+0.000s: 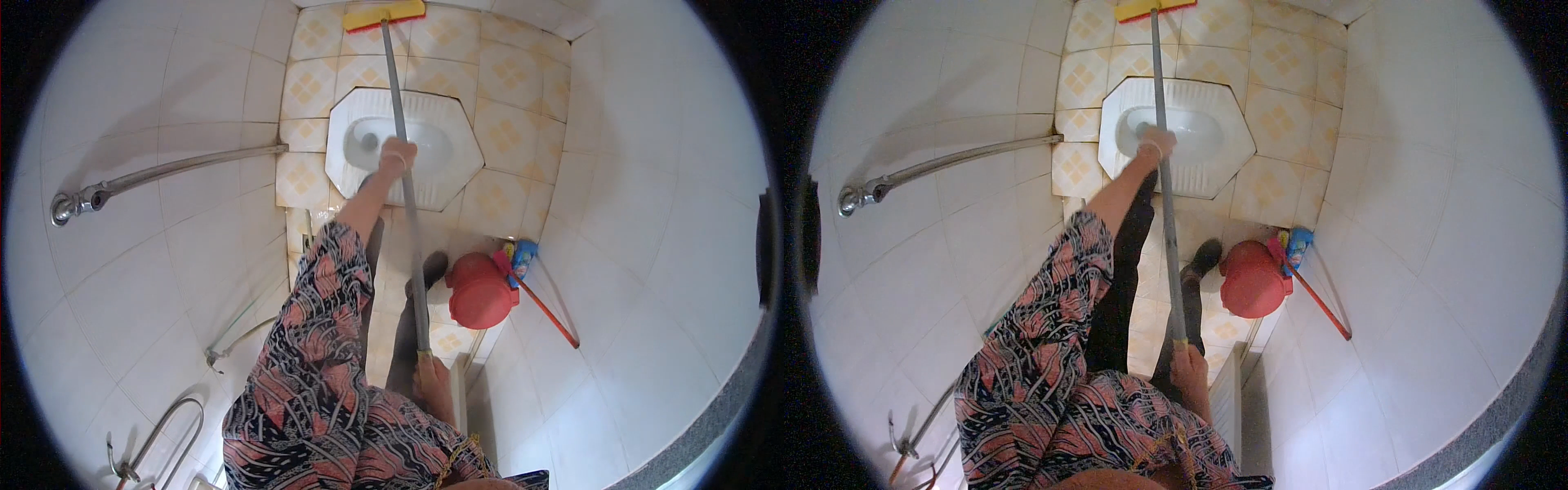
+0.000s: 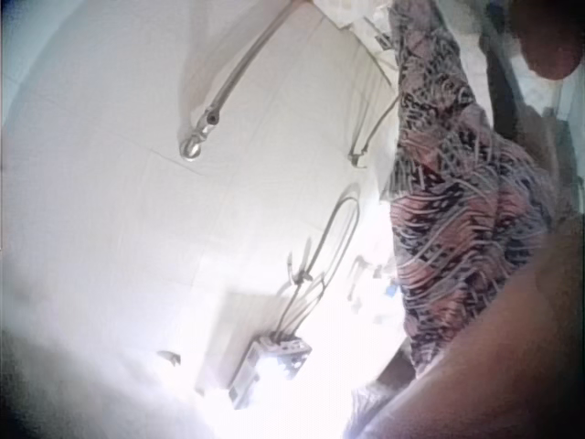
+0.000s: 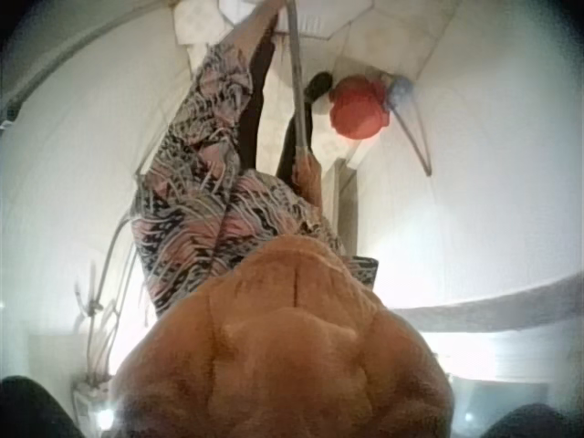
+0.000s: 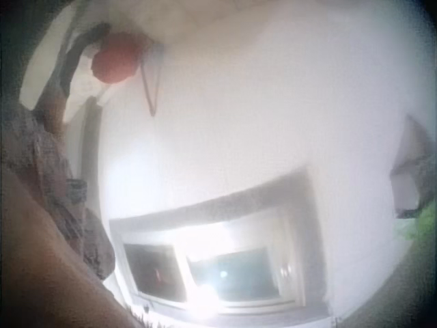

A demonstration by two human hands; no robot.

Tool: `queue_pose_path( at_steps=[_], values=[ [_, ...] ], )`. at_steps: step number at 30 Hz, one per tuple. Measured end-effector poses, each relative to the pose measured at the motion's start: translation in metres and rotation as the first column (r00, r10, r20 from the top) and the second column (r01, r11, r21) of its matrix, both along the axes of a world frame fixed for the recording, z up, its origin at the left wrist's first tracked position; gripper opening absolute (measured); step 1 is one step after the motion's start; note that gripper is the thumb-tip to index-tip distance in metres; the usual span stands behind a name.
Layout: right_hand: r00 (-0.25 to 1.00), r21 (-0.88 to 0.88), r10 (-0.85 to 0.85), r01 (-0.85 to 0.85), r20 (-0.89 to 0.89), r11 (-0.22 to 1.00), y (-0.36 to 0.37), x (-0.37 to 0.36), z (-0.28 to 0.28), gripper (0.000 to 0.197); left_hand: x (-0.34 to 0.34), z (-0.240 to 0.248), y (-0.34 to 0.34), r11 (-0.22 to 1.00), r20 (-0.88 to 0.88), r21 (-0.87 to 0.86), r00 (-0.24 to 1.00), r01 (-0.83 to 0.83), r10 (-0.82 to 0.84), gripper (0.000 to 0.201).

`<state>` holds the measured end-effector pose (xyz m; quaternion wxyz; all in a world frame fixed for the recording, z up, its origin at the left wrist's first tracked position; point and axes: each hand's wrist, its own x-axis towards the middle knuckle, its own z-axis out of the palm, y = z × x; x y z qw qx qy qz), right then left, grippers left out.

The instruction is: The person cleans a squat toilet using a squeegee and a small brush, then rinses a red bucket with a hose.

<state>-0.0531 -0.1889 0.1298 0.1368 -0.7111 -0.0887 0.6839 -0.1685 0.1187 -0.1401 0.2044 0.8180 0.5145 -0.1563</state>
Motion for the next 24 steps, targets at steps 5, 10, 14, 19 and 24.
queue_pose_path(
  at_steps=[5,10,14,19,24],
  values=[
    [0.977,-0.211,-0.209,0.197,-0.033,0.957,0.002,0.009,-0.002,0.027,0.032,0.008,0.000,0.995,0.005,0.097,1.000,0.008,-0.009,0.007],
    [0.924,-0.197,0.340,-0.306,0.174,0.931,-0.052,0.027,0.047,0.024,-0.020,-0.042,-0.176,0.970,-0.057,-0.120,0.977,-0.213,0.207,0.016],
    [0.762,-0.331,0.592,-0.505,0.263,0.797,-0.066,0.064,0.047,0.022,0.073,0.035,-0.235,0.717,-0.051,-0.426,0.806,-0.552,0.590,0.019],
    [0.648,-0.215,0.737,-0.705,0.192,0.676,-0.058,0.030,0.031,0.019,-0.028,-0.027,-0.171,0.840,0.002,-0.207,0.858,-0.502,0.513,0.023],
    [0.585,0.033,0.731,-0.788,0.351,0.614,-0.027,-0.003,-0.008,0.017,-0.055,-0.024,-0.038,0.987,0.070,-0.013,0.984,-0.162,0.163,0.017]
  ],
)
